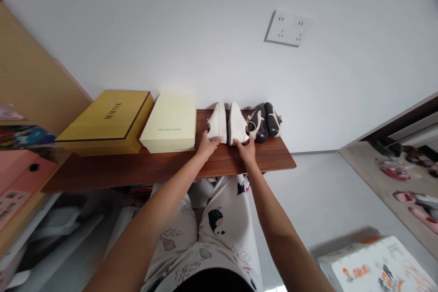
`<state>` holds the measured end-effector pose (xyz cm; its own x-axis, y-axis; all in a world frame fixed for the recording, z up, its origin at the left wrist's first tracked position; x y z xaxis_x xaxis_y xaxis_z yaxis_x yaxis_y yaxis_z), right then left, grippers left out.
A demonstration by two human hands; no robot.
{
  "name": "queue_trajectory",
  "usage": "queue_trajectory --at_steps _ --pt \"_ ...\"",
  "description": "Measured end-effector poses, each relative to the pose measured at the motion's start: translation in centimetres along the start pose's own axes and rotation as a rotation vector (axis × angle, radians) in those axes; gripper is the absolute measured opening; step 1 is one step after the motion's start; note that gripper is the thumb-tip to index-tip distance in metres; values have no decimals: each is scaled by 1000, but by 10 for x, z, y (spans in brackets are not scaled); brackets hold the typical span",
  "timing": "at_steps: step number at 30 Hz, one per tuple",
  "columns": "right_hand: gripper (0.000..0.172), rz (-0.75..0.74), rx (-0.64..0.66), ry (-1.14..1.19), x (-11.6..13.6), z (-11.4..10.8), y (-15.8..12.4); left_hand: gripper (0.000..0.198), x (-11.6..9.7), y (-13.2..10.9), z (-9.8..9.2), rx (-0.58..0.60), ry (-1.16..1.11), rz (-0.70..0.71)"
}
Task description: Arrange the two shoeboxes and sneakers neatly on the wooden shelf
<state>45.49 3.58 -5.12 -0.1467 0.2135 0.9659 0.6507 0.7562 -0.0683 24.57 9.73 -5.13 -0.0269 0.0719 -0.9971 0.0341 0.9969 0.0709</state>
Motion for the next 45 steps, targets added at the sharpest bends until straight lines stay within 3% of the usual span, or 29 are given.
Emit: queue_trajectory --at_steps 5,10,14,17,21,27,34,45 --pt "67 0 130 -75 16 9 15 64 -3 8 3 -5 -25 -24" --pt "60 -101 168 -204 50 -2 23 58 -46 11 -6 14 428 161" --pt "51 -228 139 -423 77 -4 21 57 -82 15 5 200 816 273" --pt "45 -305 106 -616 90 4 17 52 -93 12 16 348 1030 321" --pt "39 -374 128 -883 99 22 10 47 -91 7 27 422 1171 359" --pt "33 -436 147 -1118 95 37 -3 36 -76 5 32 406 1166 371" --pt "34 -453 159 -1168 86 50 -13 34 -68 4 26 414 1313 384" --pt "31 -446 173 -1202 83 66 -15 32 -72 8 23 394 1353 383"
Point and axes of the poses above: each hand's wrist, its own y-axis towards the middle knuckle, its own z-axis out of the palm, x = y × z, the point moved 7 cm from there along y, towards the middle knuckle, and after that the axes turned 14 degrees about z, right-handed, at the moved point
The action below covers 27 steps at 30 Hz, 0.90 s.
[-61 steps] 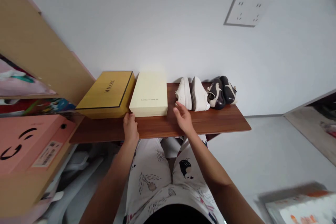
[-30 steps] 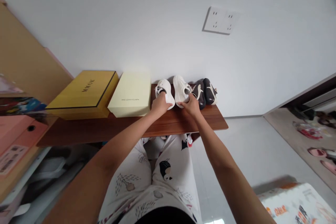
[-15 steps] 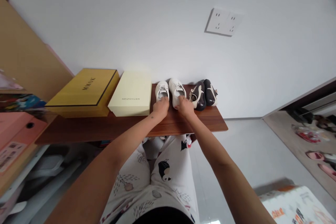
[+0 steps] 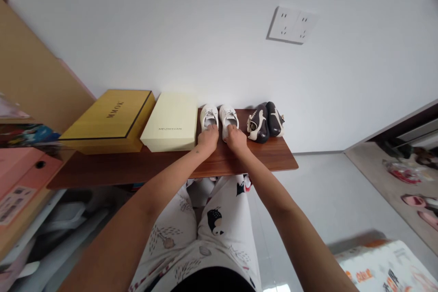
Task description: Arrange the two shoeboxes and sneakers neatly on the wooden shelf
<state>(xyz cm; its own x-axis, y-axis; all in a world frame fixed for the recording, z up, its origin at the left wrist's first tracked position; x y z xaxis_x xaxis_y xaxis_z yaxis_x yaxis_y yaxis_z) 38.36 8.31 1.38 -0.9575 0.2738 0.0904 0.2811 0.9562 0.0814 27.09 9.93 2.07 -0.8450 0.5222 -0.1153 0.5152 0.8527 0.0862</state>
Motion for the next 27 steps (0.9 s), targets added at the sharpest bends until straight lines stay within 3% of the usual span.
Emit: queue_trajectory --at_steps 8,12,17,19,21,23,25,27 --pt "44 -25 -66 153 -9 -5 -8 38 6 -3 -2 -34 -31 -9" --pt "40 -66 -170 350 -35 -14 -21 52 -11 -5 -13 -136 -104 87" --pt "34 -45 -294 552 -90 -31 -16 54 -61 5 -11 -244 -319 290" --pt "37 38 -378 573 -127 -40 -2 53 -84 14 2 -232 -440 335" --pt "45 212 -432 552 -173 -45 16 54 -106 26 19 -206 -575 333" --pt "55 427 -386 526 -221 -40 34 61 -121 41 35 -179 -693 272" --pt "56 558 -183 564 -256 -23 50 67 -130 57 49 -147 -782 182" --pt "47 547 64 687 -271 -2 59 66 -136 70 60 -85 -883 108"
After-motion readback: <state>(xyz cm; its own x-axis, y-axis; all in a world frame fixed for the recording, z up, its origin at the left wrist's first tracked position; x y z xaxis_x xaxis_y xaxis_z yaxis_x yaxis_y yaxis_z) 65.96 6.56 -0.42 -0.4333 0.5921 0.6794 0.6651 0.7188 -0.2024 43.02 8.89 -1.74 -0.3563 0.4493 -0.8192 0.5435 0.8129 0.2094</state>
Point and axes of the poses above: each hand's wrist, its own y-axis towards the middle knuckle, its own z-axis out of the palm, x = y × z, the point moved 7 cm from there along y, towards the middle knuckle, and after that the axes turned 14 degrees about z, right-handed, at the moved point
